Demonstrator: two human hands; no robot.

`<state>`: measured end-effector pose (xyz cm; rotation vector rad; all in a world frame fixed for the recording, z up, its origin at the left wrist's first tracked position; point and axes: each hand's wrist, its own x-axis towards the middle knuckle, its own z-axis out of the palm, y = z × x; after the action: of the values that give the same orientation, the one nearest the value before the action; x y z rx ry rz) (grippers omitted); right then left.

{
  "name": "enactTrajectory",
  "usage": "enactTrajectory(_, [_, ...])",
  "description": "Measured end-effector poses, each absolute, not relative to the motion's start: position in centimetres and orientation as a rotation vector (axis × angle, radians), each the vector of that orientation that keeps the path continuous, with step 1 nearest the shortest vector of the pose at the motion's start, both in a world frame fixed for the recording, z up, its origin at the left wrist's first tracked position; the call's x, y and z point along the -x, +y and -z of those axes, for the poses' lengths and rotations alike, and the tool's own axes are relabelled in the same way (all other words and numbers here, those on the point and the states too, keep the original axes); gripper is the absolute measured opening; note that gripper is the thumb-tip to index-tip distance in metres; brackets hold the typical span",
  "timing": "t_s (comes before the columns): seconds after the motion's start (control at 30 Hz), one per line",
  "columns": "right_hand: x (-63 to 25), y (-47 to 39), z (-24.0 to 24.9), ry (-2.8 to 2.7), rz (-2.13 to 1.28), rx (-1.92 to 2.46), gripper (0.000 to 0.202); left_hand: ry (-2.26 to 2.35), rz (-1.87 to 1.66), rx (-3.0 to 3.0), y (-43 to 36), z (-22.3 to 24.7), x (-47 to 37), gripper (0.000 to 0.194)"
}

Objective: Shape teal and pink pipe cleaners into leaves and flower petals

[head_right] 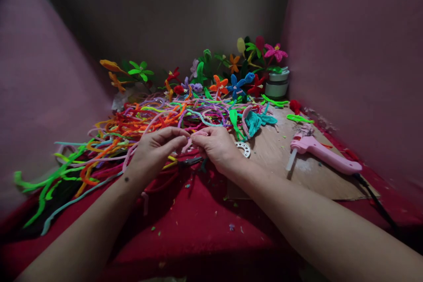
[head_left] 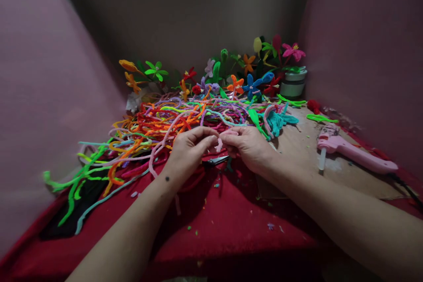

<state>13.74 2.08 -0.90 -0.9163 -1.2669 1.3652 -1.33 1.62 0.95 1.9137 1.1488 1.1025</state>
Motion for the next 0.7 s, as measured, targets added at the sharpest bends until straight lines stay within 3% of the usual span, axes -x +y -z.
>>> enactTrajectory(0.2, [-13.9,1.4,0.5,-1.657,-0.703,0.988,0.016,0.996,-0.789,-1.406,1.9,-1.3,1.9,0.021])
enactTrajectory(0.43, [-13.6,0.9,0.7,-1.794,-0.374,1.043,0.016,1.25,-0.885,-1.83,1.1,-1.5,1.0,0.017])
enactTrajectory(0.57, [-13.6,1.0,0.5,-1.713,-0.559,1.12,0.018,1.367,-0.93,-2.801,0.7,-0.9,0.9,0.019])
enactTrajectory(0.7, [-13.9,1.8,0.3,-1.37,-1.311,1.111,0.019,1.152,-0.717,-3.489,0.4,-0.7,1.3,0.024])
